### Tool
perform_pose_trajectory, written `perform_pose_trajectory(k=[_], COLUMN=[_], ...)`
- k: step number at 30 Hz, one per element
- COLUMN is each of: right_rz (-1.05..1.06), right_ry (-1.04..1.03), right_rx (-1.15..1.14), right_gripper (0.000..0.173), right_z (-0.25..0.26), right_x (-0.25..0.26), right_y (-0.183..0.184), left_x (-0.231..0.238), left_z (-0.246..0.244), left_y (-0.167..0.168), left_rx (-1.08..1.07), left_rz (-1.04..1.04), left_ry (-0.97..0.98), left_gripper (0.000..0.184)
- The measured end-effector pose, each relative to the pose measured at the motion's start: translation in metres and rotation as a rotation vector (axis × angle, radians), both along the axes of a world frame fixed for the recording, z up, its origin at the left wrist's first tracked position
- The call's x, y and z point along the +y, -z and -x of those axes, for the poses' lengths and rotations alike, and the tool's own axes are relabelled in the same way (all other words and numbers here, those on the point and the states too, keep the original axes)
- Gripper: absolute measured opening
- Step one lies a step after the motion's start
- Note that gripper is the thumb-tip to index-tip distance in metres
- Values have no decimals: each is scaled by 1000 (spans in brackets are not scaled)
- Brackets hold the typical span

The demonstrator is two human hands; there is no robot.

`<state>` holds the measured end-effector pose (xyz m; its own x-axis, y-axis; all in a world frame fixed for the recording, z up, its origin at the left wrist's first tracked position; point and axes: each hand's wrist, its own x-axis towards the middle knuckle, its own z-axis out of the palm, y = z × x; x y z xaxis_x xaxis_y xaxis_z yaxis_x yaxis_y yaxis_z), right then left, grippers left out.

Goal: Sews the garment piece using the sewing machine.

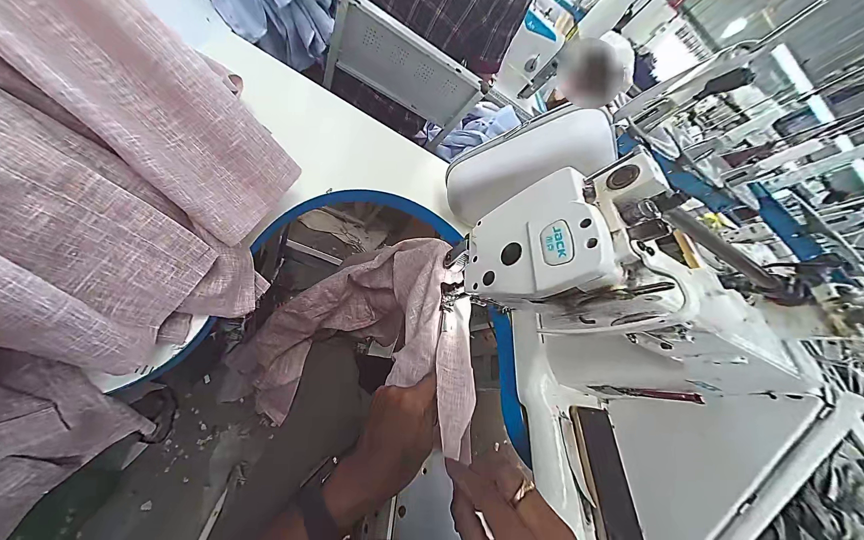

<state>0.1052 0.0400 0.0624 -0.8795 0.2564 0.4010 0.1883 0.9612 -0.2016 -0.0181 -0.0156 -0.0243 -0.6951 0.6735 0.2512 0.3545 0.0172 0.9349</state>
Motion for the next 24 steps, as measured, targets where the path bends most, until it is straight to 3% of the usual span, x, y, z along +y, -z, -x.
perform_pose_trajectory(k=[5, 10, 14, 24], right_rz=[2, -36, 7, 109], right_ry=[9, 8, 21, 134], right_rx=[157, 275, 381, 343], right_gripper=[9, 11, 14, 21], right_z=[13, 22, 24, 56], right_x=[9, 22, 29, 45], right_y=[24, 48, 68, 66], left_x=[2, -5, 6, 46], left_z=[2, -9, -13, 23], left_y=[-2, 6, 17, 14], left_rx=[-87, 46, 241, 343], left_rz=[15, -100, -176, -100], left_ry=[23, -33, -203, -328], left_gripper=[31, 20, 22, 22])
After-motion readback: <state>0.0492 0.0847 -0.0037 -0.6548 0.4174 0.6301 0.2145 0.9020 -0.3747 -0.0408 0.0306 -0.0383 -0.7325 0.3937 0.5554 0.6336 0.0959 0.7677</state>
